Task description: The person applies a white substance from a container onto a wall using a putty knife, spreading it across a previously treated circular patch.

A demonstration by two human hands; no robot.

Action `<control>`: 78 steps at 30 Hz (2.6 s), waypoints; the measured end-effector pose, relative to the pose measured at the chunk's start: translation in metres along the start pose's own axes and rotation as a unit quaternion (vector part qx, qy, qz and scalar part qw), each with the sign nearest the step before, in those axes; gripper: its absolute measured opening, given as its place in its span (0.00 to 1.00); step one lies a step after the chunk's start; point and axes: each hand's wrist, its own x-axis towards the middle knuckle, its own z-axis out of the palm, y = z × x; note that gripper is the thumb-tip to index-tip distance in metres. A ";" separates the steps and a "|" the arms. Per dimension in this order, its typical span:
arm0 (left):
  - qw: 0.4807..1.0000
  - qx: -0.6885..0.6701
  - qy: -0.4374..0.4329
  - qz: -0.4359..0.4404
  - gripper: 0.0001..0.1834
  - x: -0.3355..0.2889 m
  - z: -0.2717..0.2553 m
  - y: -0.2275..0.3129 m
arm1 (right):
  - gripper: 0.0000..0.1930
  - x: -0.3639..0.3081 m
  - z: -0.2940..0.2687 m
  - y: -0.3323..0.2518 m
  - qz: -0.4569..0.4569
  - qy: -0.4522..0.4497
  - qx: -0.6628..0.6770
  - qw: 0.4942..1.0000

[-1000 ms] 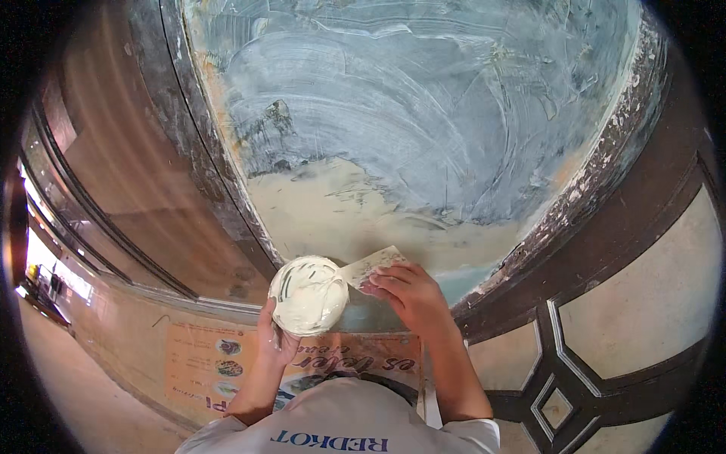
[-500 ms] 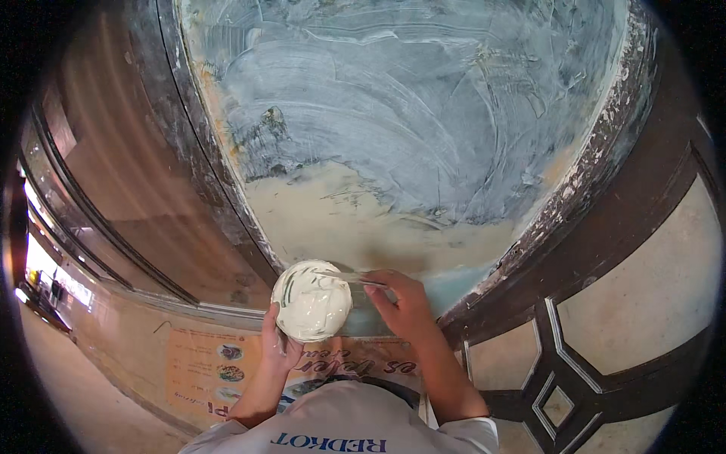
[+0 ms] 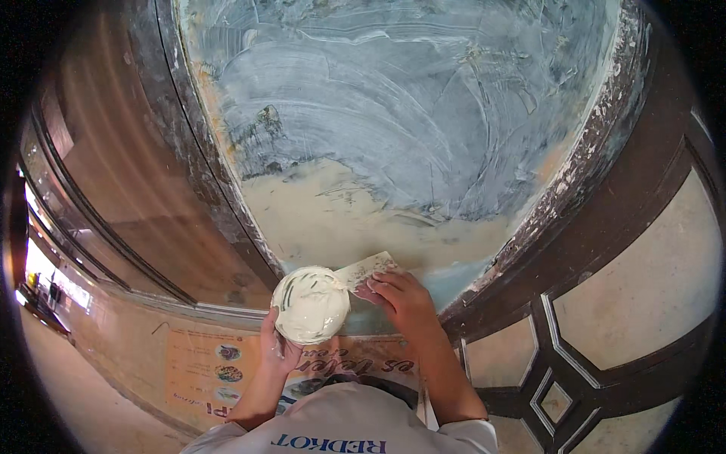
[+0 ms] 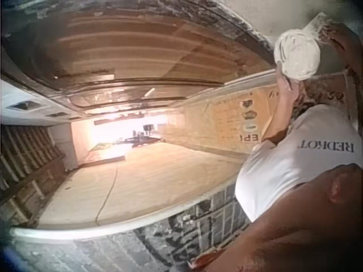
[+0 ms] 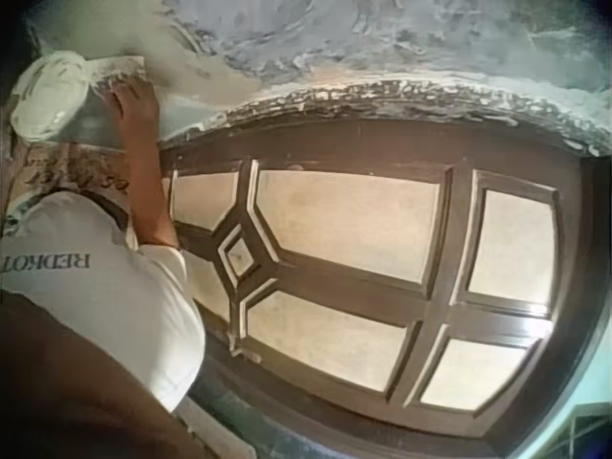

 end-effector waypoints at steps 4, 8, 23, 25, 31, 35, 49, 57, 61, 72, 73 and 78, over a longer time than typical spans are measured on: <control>1.000 -0.027 -0.003 -0.017 0.29 0.000 -0.006 -0.003 | 0.17 -0.001 -0.007 -0.002 -0.011 0.009 -0.023 1.000; 0.999 -0.029 0.015 0.005 0.30 -0.004 -0.007 -0.005 | 0.14 -0.006 -0.015 0.008 0.008 0.033 -0.032 0.999; 0.998 0.058 0.012 0.005 0.32 -0.022 0.005 -0.028 | 0.24 0.005 0.001 0.030 0.319 -0.055 0.495 0.806; 0.998 0.061 0.014 -0.002 0.32 -0.024 0.006 -0.031 | 0.23 -0.004 -0.003 0.043 0.329 -0.074 0.481 0.809; 0.996 0.068 0.054 0.035 0.33 -0.028 0.003 -0.040 | 0.25 -0.021 -0.034 0.066 0.346 -0.085 0.394 0.847; 0.993 0.086 0.050 0.061 0.34 -0.024 0.013 -0.050 | 0.26 -0.029 -0.044 0.068 0.291 -0.032 0.355 0.888; 0.995 0.063 0.042 0.058 0.30 -0.012 0.041 -0.088 | 0.28 0.010 -0.067 0.026 0.144 -0.159 0.122 0.969; 0.996 0.077 0.042 0.030 0.32 -0.017 0.041 -0.078 | 0.26 0.028 -0.053 0.017 0.104 -0.162 0.085 0.978; 0.995 0.087 0.037 0.025 0.33 -0.020 0.037 -0.065 | 0.25 0.043 -0.055 0.004 0.113 -0.116 0.072 0.984; 0.997 0.062 0.033 0.034 0.30 -0.018 0.029 -0.015 | 0.22 0.058 -0.044 -0.021 0.117 -0.065 0.135 0.982; 0.997 0.062 0.007 0.044 0.30 -0.012 0.019 -0.012 | 0.21 0.057 -0.042 -0.026 0.108 -0.086 0.137 0.981; 0.996 0.063 0.014 0.060 0.30 -0.006 0.015 0.004 | 0.11 0.036 -0.036 -0.032 0.011 -0.081 0.063 0.995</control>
